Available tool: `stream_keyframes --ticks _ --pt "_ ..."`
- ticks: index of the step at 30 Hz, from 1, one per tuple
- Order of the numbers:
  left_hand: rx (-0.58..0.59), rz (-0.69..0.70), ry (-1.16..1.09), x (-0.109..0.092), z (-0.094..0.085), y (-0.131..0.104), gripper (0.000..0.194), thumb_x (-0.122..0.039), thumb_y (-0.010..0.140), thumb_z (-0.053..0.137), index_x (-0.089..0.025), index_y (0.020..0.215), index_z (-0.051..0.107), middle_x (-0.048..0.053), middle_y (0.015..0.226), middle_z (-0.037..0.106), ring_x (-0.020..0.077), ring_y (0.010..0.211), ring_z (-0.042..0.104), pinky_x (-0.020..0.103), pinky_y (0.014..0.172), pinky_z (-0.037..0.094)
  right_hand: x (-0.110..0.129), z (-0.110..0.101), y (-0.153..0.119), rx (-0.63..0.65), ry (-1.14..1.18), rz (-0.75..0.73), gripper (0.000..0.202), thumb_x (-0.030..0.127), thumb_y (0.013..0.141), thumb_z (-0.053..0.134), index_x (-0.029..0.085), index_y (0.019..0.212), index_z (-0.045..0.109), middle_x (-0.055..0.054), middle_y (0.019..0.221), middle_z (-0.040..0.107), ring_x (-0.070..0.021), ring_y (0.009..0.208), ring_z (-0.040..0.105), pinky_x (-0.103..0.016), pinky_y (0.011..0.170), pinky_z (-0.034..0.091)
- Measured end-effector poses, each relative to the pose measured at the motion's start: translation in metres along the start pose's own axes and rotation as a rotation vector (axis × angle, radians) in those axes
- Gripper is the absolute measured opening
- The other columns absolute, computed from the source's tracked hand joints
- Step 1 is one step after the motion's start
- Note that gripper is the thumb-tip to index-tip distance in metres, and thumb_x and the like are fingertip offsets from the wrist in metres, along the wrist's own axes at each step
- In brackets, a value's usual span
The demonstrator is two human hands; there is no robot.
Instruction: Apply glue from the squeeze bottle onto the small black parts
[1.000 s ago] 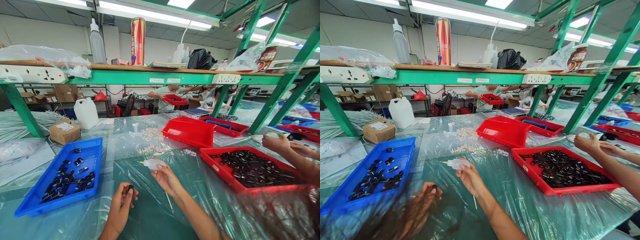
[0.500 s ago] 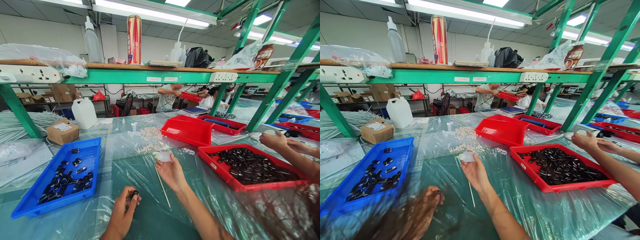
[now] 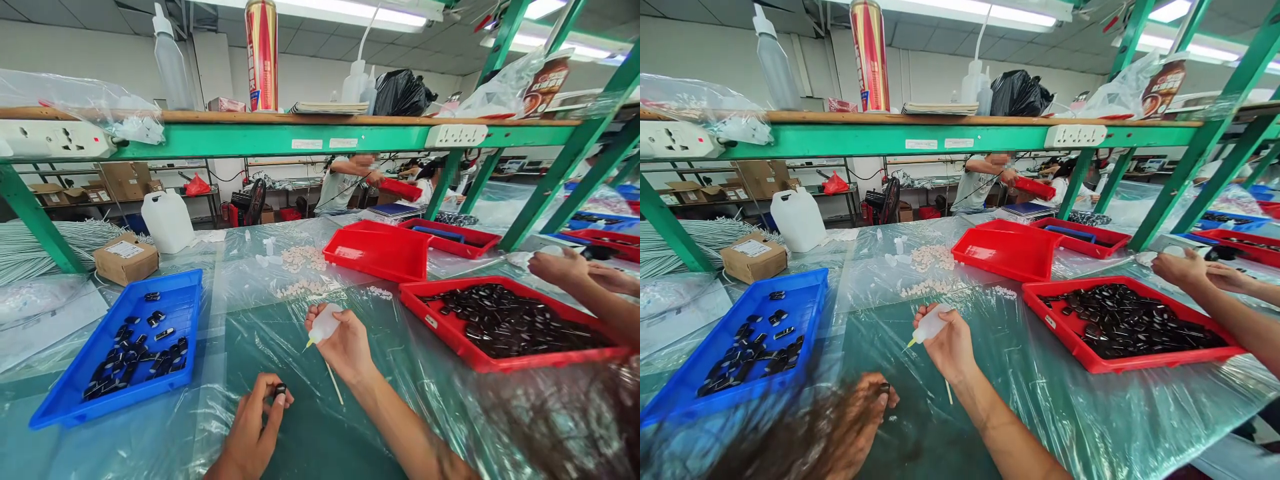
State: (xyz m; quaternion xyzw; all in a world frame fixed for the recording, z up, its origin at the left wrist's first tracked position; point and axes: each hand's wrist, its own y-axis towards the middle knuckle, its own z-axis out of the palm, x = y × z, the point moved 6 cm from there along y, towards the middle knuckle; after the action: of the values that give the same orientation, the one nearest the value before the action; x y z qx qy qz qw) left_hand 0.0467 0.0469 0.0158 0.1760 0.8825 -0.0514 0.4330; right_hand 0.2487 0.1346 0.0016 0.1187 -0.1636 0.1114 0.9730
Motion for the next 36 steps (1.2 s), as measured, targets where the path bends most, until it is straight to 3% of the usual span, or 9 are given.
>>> stream_keyframes --ticks 3,6,11,17,20,24,28,32,36 --pt "0.001 0.157 0.064 -0.004 0.001 -0.005 0.028 -0.051 0.114 0.047 -0.027 0.113 0.061 0.002 0.093 0.077 0.0216 0.079 0.078 0.024 0.063 0.062 -0.002 -0.001 0.001 -0.006 0.015 0.0 0.041 0.035 0.111 0.039 -0.002 0.13 0.043 -0.013 0.109 0.026 -0.0024 0.114 0.022 -0.008 0.113 0.033" --pt "0.029 0.181 0.081 -0.003 0.003 -0.006 0.016 -0.041 0.114 0.05 -0.029 0.119 0.059 -0.002 0.095 0.077 0.0207 0.08 0.079 0.024 0.064 0.061 -0.001 0.0 0.001 0.006 0.007 -0.015 0.042 0.036 0.112 0.038 -0.003 0.127 0.043 -0.013 0.107 0.027 -0.0011 0.112 0.023 -0.005 0.111 0.034" --pt "0.05 0.195 0.119 -0.01 0.007 -0.005 0.022 -0.042 0.114 0.047 -0.027 0.11 0.062 0.0 0.092 0.077 0.0229 0.08 0.08 0.024 0.06 0.061 0.001 0.004 -0.002 0.08 -0.049 -0.075 0.044 0.038 0.113 0.035 -0.004 0.123 0.043 -0.012 0.103 0.029 0.0019 0.106 0.026 0.0 0.106 0.036" --pt "0.073 0.246 0.137 -0.016 0.008 -0.006 0.014 -0.036 0.115 0.048 -0.028 0.114 0.059 0.0 0.095 0.077 0.0218 0.079 0.079 0.024 0.058 0.059 0.007 0.032 -0.008 0.362 -0.152 -0.182 0.046 0.04 0.109 0.043 -0.002 0.127 0.042 -0.012 0.105 0.028 0.0015 0.105 0.025 0.0 0.105 0.037" --pt "0.076 0.27 0.126 -0.02 0.008 -0.007 0.008 -0.033 0.115 0.05 -0.031 0.117 0.058 -0.003 0.093 0.077 0.0196 0.072 0.077 0.023 0.061 0.059 0.009 0.044 -0.007 0.426 -0.182 -0.167 0.047 0.042 0.109 0.043 0.0 0.13 0.042 -0.012 0.105 0.028 0.0018 0.103 0.026 0.0 0.103 0.038" --pt "0.121 0.229 0.133 -0.015 0.012 -0.006 0.025 -0.041 0.116 0.044 -0.028 0.107 0.064 0.002 0.094 0.075 0.0243 0.08 0.077 0.026 0.058 0.06 0.012 0.055 -0.008 0.465 -0.197 -0.146 0.048 0.043 0.11 0.041 0.001 0.132 0.041 -0.012 0.105 0.028 0.0024 0.102 0.026 0.0 0.102 0.038" --pt "0.155 0.158 0.14 -0.009 0.013 -0.007 0.038 -0.049 0.117 0.038 -0.026 0.106 0.066 0.007 0.102 0.075 0.0291 0.093 0.077 0.029 0.057 0.059 0.013 0.055 -0.01 0.449 -0.204 -0.141 0.049 0.045 0.109 0.041 0.001 0.131 0.042 -0.012 0.105 0.028 0.0024 0.101 0.027 0.001 0.101 0.038" --pt "0.17 0.124 0.113 -0.009 0.013 -0.008 0.034 -0.051 0.116 0.039 -0.028 0.11 0.063 0.004 0.098 0.077 0.0272 0.081 0.077 0.031 0.057 0.058 0.01 0.045 -0.008 0.406 -0.224 -0.162 0.05 0.045 0.108 0.044 -0.001 0.129 0.043 -0.012 0.104 0.029 0.0025 0.102 0.027 0.001 0.101 0.038" --pt "0.144 0.128 0.07 -0.004 0.014 -0.008 0.029 -0.05 0.115 0.041 -0.029 0.112 0.062 0.003 0.101 0.078 0.0262 0.072 0.076 0.033 0.056 0.059 0.009 0.024 -0.005 0.192 -0.235 -0.17 0.051 0.047 0.113 0.039 -0.003 0.123 0.045 -0.012 0.099 0.03 0.0039 0.1 0.028 0.003 0.099 0.038"
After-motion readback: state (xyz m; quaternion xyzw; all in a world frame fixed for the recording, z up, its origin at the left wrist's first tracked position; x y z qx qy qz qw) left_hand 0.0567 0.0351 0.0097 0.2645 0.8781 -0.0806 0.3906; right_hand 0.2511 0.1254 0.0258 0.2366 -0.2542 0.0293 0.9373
